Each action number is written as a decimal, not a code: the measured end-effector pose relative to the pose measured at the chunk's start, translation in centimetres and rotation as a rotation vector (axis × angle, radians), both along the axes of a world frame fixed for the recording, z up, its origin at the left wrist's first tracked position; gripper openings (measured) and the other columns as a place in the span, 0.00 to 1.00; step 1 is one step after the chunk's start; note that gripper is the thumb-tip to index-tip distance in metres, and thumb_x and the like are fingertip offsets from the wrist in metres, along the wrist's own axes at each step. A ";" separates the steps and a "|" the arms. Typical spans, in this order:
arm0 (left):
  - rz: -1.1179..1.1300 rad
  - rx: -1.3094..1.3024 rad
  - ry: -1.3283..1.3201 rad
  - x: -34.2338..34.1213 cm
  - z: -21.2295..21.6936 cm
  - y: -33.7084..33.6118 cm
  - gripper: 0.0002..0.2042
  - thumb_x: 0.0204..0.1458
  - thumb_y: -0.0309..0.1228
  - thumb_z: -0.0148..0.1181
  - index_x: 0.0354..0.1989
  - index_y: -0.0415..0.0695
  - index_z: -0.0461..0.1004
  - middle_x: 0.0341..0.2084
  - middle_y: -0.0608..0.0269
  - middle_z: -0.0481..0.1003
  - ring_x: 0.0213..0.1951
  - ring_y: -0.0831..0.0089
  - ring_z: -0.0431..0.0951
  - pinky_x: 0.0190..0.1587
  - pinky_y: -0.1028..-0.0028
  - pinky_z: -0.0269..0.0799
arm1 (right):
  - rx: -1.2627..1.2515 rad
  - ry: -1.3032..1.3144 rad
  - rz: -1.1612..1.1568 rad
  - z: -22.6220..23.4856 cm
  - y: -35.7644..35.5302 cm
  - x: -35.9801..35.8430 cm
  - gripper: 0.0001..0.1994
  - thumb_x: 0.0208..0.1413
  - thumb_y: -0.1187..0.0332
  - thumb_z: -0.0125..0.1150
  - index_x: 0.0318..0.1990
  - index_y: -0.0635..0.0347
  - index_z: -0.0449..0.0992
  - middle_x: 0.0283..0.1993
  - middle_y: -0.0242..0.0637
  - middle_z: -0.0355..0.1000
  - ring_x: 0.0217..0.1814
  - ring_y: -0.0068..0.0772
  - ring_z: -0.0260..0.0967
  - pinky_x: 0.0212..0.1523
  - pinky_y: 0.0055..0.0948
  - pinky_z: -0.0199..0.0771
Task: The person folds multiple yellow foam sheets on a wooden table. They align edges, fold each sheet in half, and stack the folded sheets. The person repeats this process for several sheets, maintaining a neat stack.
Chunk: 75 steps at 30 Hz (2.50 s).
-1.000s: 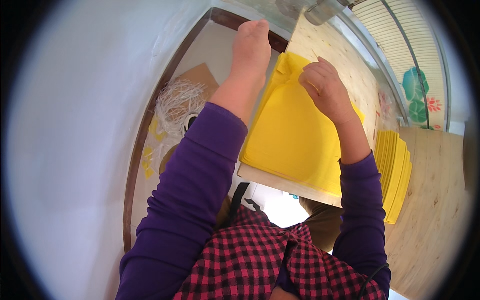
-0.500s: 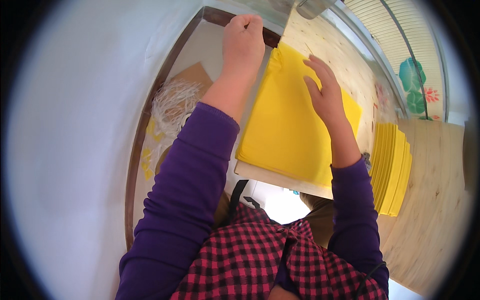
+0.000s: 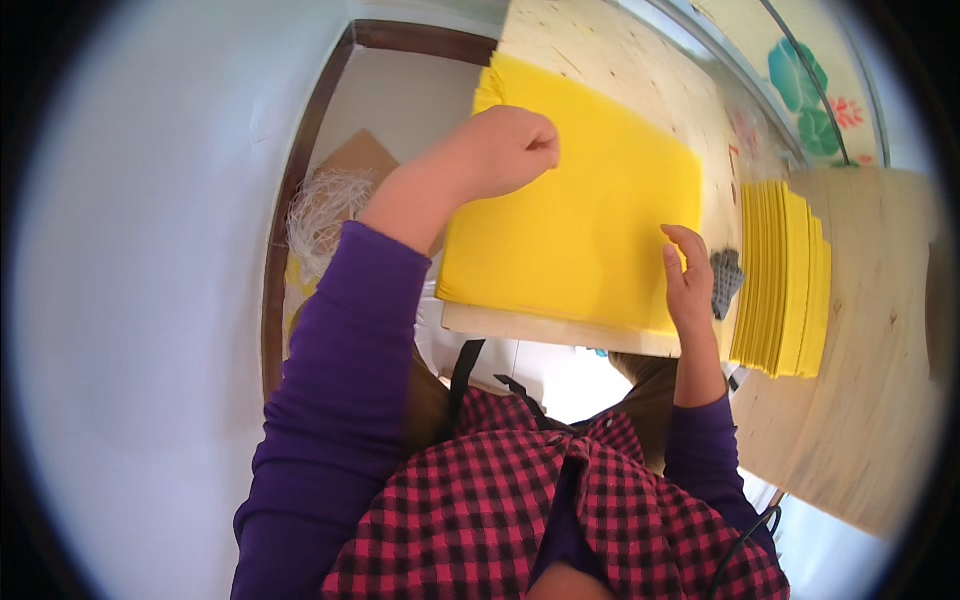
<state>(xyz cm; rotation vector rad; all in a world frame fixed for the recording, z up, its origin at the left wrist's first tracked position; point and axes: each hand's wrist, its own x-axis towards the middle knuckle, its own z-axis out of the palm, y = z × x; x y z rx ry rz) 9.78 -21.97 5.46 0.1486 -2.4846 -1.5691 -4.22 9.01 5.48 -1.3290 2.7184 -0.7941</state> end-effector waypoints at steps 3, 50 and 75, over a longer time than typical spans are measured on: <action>-0.067 -0.273 -0.077 1.6 0.3 0.6 0.07 0.51 0.30 0.54 0.31 0.39 0.74 0.23 0.62 0.74 0.26 0.72 0.73 0.31 0.73 0.69 | -0.017 -0.023 -0.052 0.2 3.5 0.1 0.10 0.62 0.68 0.52 0.44 0.65 0.75 0.45 0.41 0.72 0.50 0.38 0.69 0.53 0.29 0.66; -0.193 -0.520 0.066 1.4 -2.6 2.8 0.07 0.52 0.19 0.50 0.39 0.39 0.71 0.36 0.56 0.71 0.42 0.59 0.72 0.45 0.69 0.67 | -0.076 -0.182 -0.007 -2.5 7.0 0.0 0.12 0.58 0.67 0.53 0.46 0.62 0.75 0.49 0.42 0.70 0.53 0.44 0.65 0.54 0.33 0.65; -0.170 -0.538 0.178 0.5 -2.9 3.1 0.06 0.51 0.19 0.50 0.37 0.36 0.71 0.35 0.55 0.71 0.42 0.58 0.72 0.45 0.69 0.67 | -0.173 -0.265 -0.155 -1.9 8.1 -0.8 0.13 0.62 0.67 0.51 0.49 0.63 0.74 0.49 0.35 0.72 0.53 0.28 0.68 0.54 0.25 0.65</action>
